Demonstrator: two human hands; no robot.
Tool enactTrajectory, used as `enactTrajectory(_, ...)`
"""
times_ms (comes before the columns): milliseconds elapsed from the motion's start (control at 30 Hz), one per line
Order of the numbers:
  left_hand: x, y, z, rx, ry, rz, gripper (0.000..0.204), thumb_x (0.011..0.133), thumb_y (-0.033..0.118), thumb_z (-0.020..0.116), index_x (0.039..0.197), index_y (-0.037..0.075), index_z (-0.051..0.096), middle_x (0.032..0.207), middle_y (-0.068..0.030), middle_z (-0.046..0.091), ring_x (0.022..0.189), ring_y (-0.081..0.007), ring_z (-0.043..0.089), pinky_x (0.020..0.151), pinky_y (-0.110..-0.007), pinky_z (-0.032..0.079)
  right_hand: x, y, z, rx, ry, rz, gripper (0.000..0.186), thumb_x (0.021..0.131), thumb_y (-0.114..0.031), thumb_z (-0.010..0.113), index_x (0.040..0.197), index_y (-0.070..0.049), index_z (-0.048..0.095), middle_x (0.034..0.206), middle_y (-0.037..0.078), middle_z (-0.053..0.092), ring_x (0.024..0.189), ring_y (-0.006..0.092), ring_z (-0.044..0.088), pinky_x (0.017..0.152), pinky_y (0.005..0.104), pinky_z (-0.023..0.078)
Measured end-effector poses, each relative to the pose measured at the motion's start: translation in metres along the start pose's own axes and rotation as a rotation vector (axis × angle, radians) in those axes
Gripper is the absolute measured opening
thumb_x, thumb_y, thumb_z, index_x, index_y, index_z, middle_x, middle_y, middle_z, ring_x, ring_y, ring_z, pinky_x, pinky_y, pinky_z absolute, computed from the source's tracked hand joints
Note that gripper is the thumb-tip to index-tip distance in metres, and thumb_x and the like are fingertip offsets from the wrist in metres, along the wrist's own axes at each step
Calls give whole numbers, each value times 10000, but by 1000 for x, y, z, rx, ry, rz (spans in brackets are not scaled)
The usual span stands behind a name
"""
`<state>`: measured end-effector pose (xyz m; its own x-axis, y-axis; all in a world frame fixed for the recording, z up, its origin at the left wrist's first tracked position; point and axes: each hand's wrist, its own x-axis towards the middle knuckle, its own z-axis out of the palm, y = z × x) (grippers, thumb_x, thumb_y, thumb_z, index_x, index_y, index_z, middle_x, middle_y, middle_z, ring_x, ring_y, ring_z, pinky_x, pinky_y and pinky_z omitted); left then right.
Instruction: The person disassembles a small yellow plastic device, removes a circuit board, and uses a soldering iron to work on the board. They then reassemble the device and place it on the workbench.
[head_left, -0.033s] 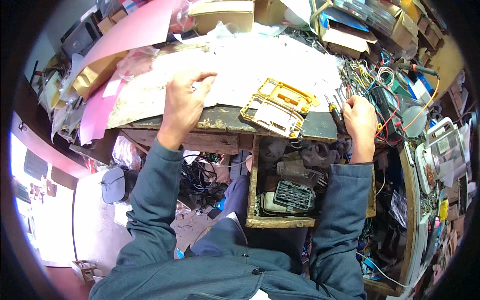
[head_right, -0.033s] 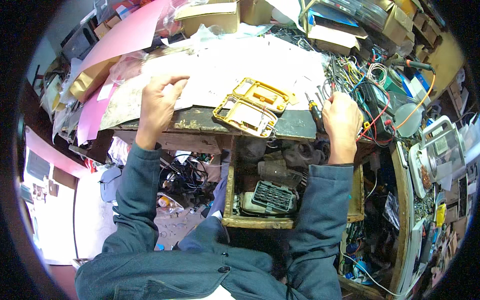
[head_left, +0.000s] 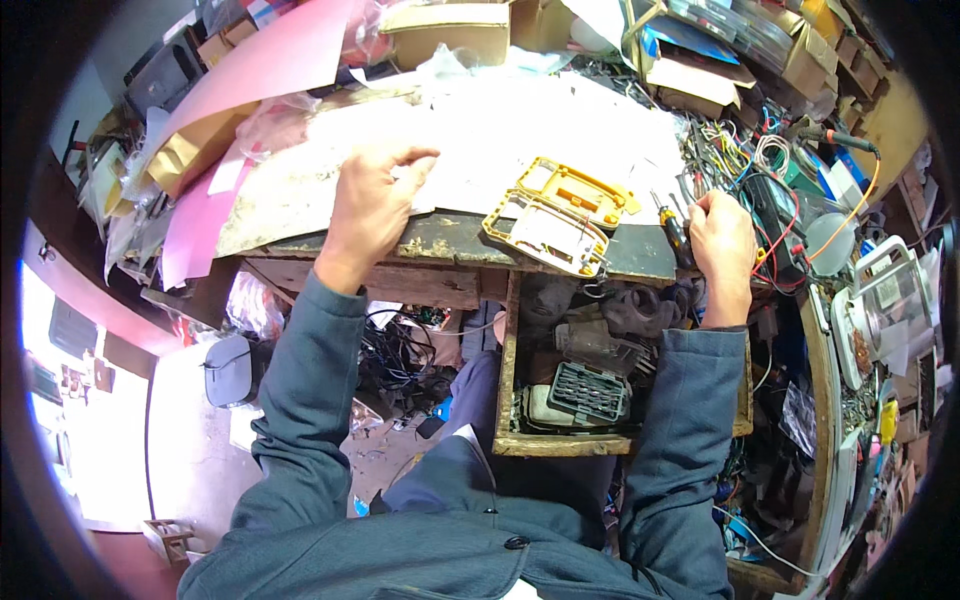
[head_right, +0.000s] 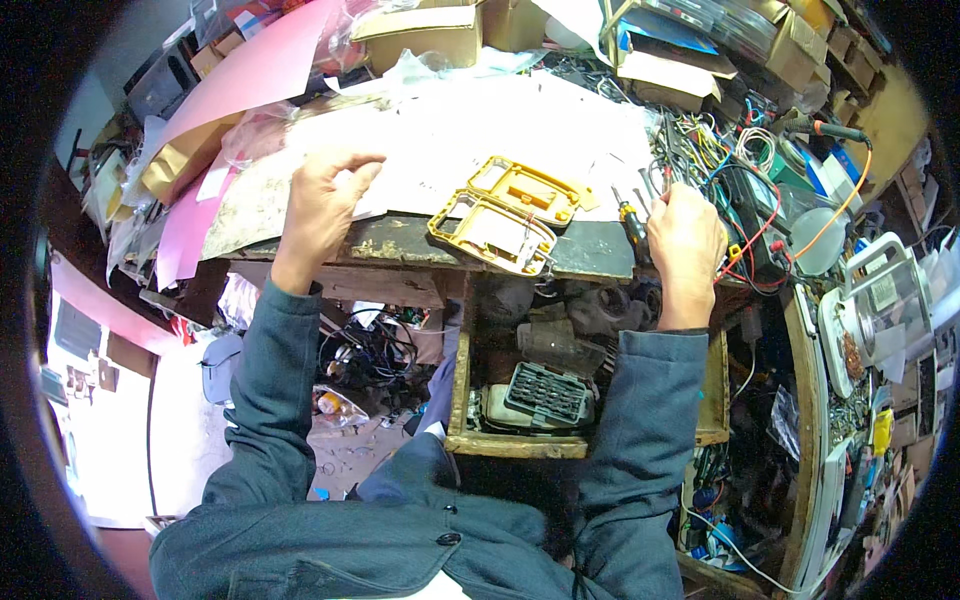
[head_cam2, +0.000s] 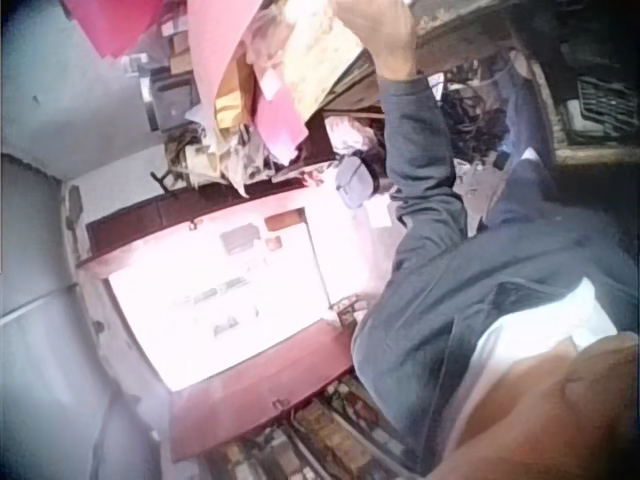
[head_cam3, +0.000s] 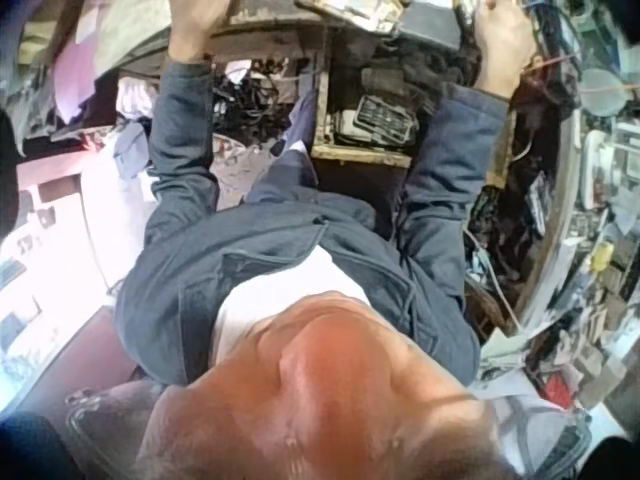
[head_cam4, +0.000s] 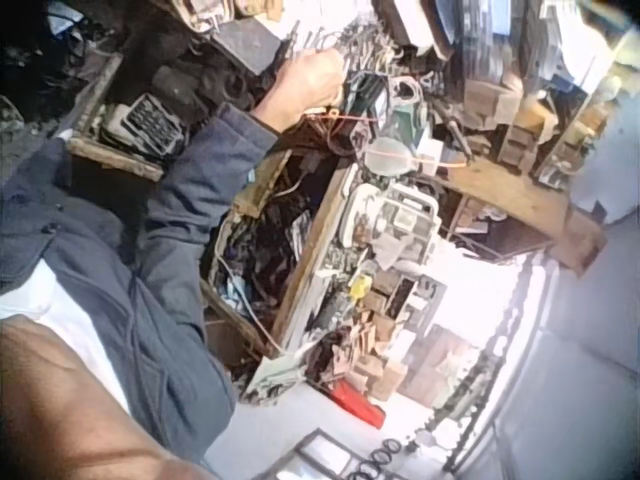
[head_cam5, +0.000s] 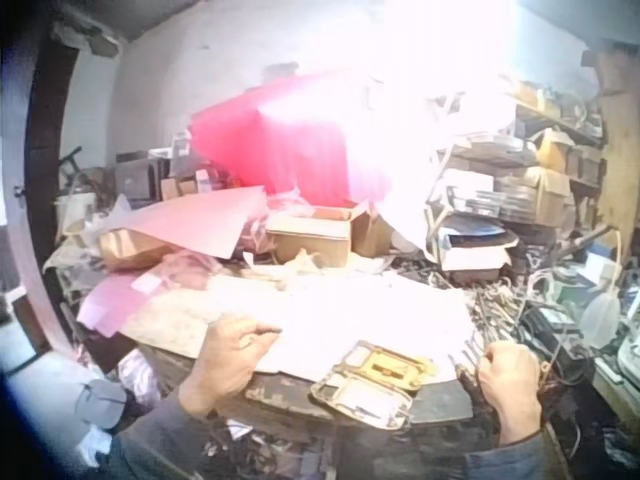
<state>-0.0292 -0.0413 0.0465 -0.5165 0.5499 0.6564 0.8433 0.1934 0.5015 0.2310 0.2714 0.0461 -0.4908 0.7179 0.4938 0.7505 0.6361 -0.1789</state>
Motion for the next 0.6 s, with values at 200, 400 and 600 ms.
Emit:
enactTrajectory(200, 21, -21, 15, 136, -290, 109, 197, 935, 139, 796, 1091, 25, 837, 958, -172, 811, 851, -297, 779, 789, -407, 599, 0, -14, -4, 175, 132, 67, 236, 1097, -273, 645, 1120, -42, 687, 1013, 284, 784, 1005, 493, 759, 873, 569, 576)
enactTrajectory(400, 28, -23, 32, 210, -298, 204, 124, 921, 139, 799, 1000, 54, 842, 907, -160, 795, 836, -335, 770, 782, -442, 593, -2, -22, -9, 529, 292, 53, 194, 1092, -186, 668, 1204, -28, 686, 963, 232, 791, 904, 411, 774, 790, 505, 581)
enactTrajectory(600, 26, -26, 41, 355, -250, 317, 100, 943, 157, 774, 960, 72, 824, 903, -136, 770, 894, -352, 735, 824, -468, 582, -12, -41, -16, 1022, 192, -4, 614, 1083, -27, 671, 1650, -92, 446, 873, 65, 732, 707, 101, 713, 603, 275, 574)
